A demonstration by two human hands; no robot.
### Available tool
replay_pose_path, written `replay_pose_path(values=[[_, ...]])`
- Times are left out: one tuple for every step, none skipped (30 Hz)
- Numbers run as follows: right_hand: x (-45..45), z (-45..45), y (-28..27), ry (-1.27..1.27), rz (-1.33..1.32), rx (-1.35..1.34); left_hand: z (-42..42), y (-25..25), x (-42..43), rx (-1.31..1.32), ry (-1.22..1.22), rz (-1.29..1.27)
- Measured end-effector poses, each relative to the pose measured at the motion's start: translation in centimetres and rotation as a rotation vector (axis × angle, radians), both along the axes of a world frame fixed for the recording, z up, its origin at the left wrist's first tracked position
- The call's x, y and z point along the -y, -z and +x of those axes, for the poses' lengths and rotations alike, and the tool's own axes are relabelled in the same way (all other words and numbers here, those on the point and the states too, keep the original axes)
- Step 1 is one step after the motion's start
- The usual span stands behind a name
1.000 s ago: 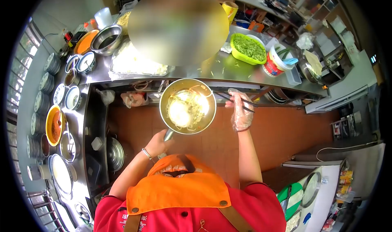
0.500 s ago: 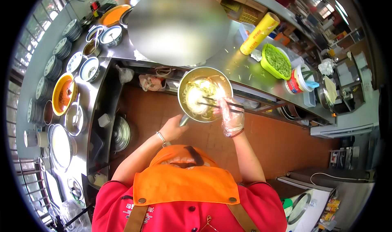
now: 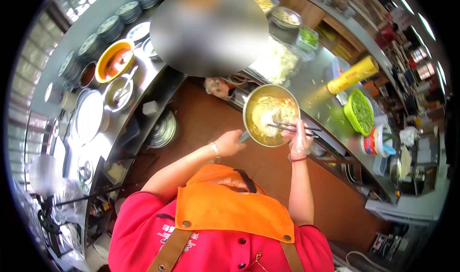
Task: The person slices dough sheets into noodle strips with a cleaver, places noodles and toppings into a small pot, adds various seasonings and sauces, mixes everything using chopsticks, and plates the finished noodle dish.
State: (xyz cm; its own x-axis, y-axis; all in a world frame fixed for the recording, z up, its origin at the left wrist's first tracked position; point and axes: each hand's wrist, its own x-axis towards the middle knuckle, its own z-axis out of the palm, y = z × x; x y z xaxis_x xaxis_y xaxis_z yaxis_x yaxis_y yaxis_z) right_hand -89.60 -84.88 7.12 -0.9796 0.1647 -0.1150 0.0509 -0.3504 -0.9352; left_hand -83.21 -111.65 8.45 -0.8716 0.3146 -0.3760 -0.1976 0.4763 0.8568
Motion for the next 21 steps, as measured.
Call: replay_pose_path(values=[[0.1, -0.1, 1.1, -0.01, -0.036, 0.048, 0.2, 0.9, -0.2, -0.052, -0.004, -0.022], [-0.1, -0.6, 1.9, -0.029, -0.067, 0.094, 0.3, 1.8, 0.0, -0.106, -0.014, -0.045], [-0.8, -1.2, 2.6, -0.035, -0.177, 0.166, 0.5, 2.9, 0.3, -0.078, -0.035, -0.024], [-0.9, -1.4, 2.4, 0.0, -0.25, 0.168, 0.8, 4.0, 0.6, -0.049, -0.05, 0.003], [-0.5, -1.9, 1.8, -0.003, -0.299, 0.153, 1.2, 4.1, 0.9, -0.023, -0.054, 0.033], [-0.5, -2.1, 1.3, 0.009, -0.347, 0.137, 1.7, 4.1, 1.2, 0.075, -0.117, 0.073], [0.2, -1.9, -0.5, 0.018, -0.319, 0.141, 2.2, 3.1, 1.5, 0.176, -0.161, 0.119], [0.4, -2.3, -1.2, 0.026, -0.31, 0.143, 2.7, 2.0, 1.6, 0.279, -0.191, 0.168], [0.5, -2.6, -2.1, -0.011, -0.318, 0.127, 3.0, 1.2, 1.6, 0.289, -0.206, 0.141], [0.6, -2.7, -3.2, -0.043, -0.325, 0.111, 3.4, 2.0, 1.7, 0.283, -0.247, 0.157], [0.9, -2.7, -4.5, -0.062, -0.338, 0.087, 3.8, 1.9, 1.7, 0.278, -0.27, 0.171], [1.5, -2.8, -6.0, -0.085, -0.353, 0.06, 4.1, 1.7, 1.7, 0.27, -0.298, 0.185], [1.9, -2.7, -7.5, -0.078, -0.346, 0.066, 4.3, 1.6, 1.8, 0.266, -0.293, 0.184], [2.1, -2.7, -8.5, -0.097, -0.334, 0.046, 4.5, 1.5, 1.9, 0.262, -0.291, 0.181], [2.5, -2.3, -9.7, -0.096, -0.316, 0.04, 4.6, 1.4, 2.0, 0.256, -0.291, 0.176], [3.1, -1.9, -10.7, -0.098, -0.3, 0.033, 4.8, 1.2, 2.0, 0.256, -0.294, 0.179], [3.8, -1.4, -11.3, -0.121, -0.202, 0.007, 4.9, 1.0, 2.0, 0.257, -0.299, 0.183], [4.3, -1.0, -11.6, -0.143, -0.103, -0.015, 5.1, 0.8, 1.8, 0.26, -0.304, 0.187], [4.2, -1.1, -10.7, -0.258, 0.003, -0.097, 5.3, 0.3, 1.7, 0.255, -0.306, 0.189], [4.4, -0.6, -10.2, -0.255, 0.068, -0.186, 5.5, -0.4, 1.7, 0.249, -0.31, 0.192], [3.9, -0.6, -9.9, -0.209, 0.188, -0.178, 5.6, -0.7, 1.7, 0.241, -0.317, 0.194]])
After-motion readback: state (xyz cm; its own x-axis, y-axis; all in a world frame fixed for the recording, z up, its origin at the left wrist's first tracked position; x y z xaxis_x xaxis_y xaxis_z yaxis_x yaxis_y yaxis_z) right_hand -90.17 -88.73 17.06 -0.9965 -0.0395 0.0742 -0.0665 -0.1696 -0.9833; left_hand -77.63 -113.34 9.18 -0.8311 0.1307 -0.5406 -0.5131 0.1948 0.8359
